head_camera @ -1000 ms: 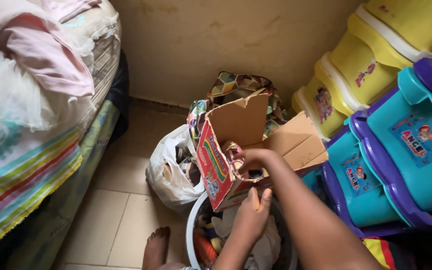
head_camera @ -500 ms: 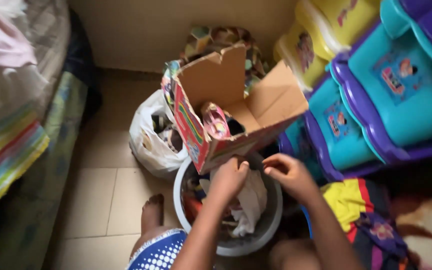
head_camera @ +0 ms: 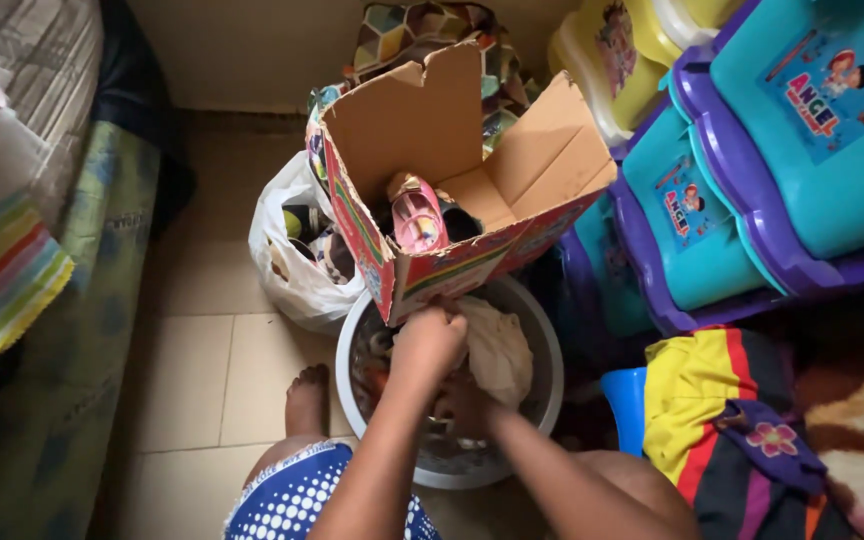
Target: Cleaning several pairs of children's shoes with a cloth.
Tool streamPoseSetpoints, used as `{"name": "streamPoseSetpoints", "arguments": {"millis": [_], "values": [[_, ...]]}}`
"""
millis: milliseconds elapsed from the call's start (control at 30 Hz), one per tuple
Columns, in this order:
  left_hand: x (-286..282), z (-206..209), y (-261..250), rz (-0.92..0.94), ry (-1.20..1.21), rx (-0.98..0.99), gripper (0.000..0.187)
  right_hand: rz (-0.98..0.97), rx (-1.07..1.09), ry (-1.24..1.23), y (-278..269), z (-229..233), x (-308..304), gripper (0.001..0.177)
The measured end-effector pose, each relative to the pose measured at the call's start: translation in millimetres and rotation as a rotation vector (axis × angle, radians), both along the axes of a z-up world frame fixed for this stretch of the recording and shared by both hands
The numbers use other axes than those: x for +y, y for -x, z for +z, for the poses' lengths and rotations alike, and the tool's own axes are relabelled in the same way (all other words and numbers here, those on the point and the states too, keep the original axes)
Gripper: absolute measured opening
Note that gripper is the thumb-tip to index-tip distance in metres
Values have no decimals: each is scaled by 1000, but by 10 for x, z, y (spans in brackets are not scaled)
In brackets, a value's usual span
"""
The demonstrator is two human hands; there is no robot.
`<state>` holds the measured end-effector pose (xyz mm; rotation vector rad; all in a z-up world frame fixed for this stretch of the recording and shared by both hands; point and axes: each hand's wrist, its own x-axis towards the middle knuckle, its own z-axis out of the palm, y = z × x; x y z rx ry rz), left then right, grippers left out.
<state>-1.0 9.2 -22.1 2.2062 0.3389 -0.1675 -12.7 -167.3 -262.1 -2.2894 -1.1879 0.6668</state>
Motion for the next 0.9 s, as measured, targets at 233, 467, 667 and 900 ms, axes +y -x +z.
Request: {"name": "streamPoseSetpoints", "arguments": {"millis": [233,467,667,900], "values": [[-44,-21,32,-20,24,-19,43,-342,-80,87,416,502,104,69],[85,-121,8,-147,-43,72,46,-487,277,-16,-244,466,202,54],[23,-215,9,-322,101,91,67,-645,545,-241,-722,1626,-344,47],[-136,156,6,-174,962,49,61,-949,618,-988,-172,3088,-305,54]]}}
